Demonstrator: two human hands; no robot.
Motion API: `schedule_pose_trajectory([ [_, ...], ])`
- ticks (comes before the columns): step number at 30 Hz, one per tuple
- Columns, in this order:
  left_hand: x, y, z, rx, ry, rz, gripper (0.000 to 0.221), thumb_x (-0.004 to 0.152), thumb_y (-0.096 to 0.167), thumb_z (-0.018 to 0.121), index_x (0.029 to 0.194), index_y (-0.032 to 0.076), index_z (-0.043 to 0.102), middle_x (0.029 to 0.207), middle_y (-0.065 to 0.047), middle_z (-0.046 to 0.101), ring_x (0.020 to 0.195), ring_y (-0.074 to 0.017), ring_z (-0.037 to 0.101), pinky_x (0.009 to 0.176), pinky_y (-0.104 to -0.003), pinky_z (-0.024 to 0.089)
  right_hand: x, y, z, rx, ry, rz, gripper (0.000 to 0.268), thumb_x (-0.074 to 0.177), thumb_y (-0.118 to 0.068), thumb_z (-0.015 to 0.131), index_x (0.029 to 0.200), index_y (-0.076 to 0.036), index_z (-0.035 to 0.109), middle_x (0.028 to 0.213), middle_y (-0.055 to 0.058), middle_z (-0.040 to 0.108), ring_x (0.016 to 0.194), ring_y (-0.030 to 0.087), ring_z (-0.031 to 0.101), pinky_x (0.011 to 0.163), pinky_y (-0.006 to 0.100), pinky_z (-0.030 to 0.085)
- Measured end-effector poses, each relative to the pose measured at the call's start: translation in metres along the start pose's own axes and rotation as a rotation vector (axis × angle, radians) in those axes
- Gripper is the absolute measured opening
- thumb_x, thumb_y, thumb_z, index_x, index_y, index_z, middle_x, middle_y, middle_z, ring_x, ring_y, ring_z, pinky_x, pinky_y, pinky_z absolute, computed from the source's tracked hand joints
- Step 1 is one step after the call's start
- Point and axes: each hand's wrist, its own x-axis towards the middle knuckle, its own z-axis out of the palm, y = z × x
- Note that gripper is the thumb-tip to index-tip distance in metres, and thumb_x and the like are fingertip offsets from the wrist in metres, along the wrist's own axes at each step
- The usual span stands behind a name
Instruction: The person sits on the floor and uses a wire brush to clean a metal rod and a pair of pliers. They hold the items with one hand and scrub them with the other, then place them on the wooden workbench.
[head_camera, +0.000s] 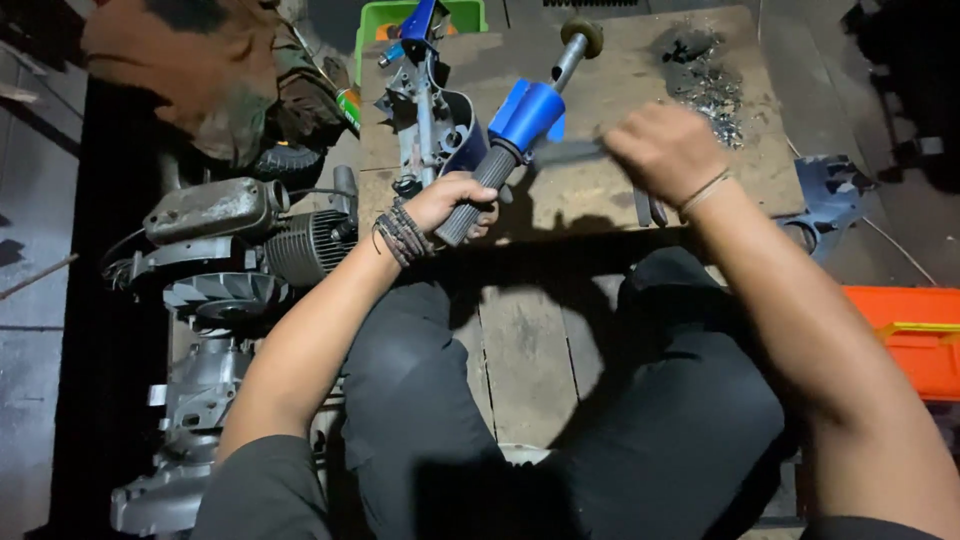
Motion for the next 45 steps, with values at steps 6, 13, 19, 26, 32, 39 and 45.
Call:
schedule_pose_trajectory([
  [6, -0.008, 0.002, 0.000, -0.025, -0.037, -0.072, 0.019, 0.091, 0.013, 0.062, 0.104, -0.001, 0.059, 0.071, -0.013, 0.059, 0.055, -0.0181, 0.053, 0.047, -0.027, 0.044, -0.009, 0.006, 0.005, 0.003, -0.107, 0.028, 0.005, 0.107, -0.027, 0.064, 0.105, -0.022, 0.063, 0.082, -0.004, 0.065, 0.071, 0.013, 0.062, 0.066, 0.026, 0.053],
  [13, -0.017, -0.003, 0.015, 0.021, 0.218, -0.018, 0.019, 0.085, 0.016, 0.070, 0.090, 0.002, 0.058, 0.068, -0.009, 0.047, 0.058, -0.0201, 0.053, 0.048, -0.032, 0.047, -0.054, 0.038, 0.053, -0.087, -0.051, 0.015, 0.011, 0.103, -0.023, 0.067, 0.095, -0.021, 0.061, 0.072, -0.003, 0.054, 0.072, 0.017, 0.065, 0.066, 0.030, 0.054],
  [19, -0.005, -0.012, -0.007, -0.034, 0.290, 0.077, 0.028, 0.083, 0.013, 0.073, 0.103, 0.000, 0.060, 0.082, -0.012, 0.050, 0.069, -0.0229, 0.054, 0.053, -0.036, 0.050, -0.038, 0.012, 0.042, -0.145, 0.008, 0.166, 0.018, 0.107, -0.031, 0.063, 0.092, -0.029, 0.054, 0.077, -0.008, 0.054, 0.076, 0.011, 0.065, 0.068, 0.026, 0.053],
  [26, -0.007, -0.010, 0.011, 0.005, 0.299, 0.087, 0.027, 0.082, 0.006, 0.072, 0.104, -0.002, 0.058, 0.083, -0.012, 0.048, 0.068, -0.0251, 0.055, 0.052, -0.036, 0.051, -0.079, 0.048, 0.083, -0.189, -0.067, 0.183, 0.015, 0.104, -0.027, 0.063, 0.093, -0.026, 0.054, 0.071, -0.008, 0.053, 0.069, 0.015, 0.065, 0.061, 0.029, 0.051],
  [32, 0.006, -0.019, 0.006, -0.024, 0.298, 0.098, 0.026, 0.082, 0.006, 0.071, 0.103, -0.002, 0.058, 0.083, -0.014, 0.050, 0.067, -0.0249, 0.056, 0.051, -0.036, 0.051, -0.032, 0.007, 0.035, 0.024, -0.050, 0.157, 0.015, 0.106, -0.030, 0.060, 0.093, -0.023, 0.056, 0.072, 0.000, 0.057, 0.073, 0.021, 0.068, 0.064, 0.034, 0.053],
  [39, 0.017, -0.021, -0.012, 0.102, 0.336, 0.101, 0.037, 0.079, 0.010, 0.075, 0.108, -0.005, 0.060, 0.079, -0.013, 0.053, 0.066, -0.0254, 0.061, 0.052, -0.039, 0.057, -0.080, 0.045, 0.050, -0.019, -0.124, 0.362, 0.014, 0.098, -0.030, 0.069, 0.097, -0.024, 0.056, 0.074, 0.002, 0.057, 0.076, 0.025, 0.070, 0.065, 0.038, 0.054],
  [45, 0.028, -0.028, -0.024, 0.251, 0.333, 0.070, 0.042, 0.076, 0.013, 0.079, 0.109, -0.007, 0.062, 0.079, -0.014, 0.057, 0.066, -0.0263, 0.064, 0.052, -0.040, 0.058, -0.027, 0.000, 0.021, 0.176, -0.082, 0.184, 0.010, 0.096, -0.025, 0.060, 0.088, -0.022, 0.055, 0.069, 0.001, 0.060, 0.074, 0.026, 0.069, 0.067, 0.039, 0.056],
])
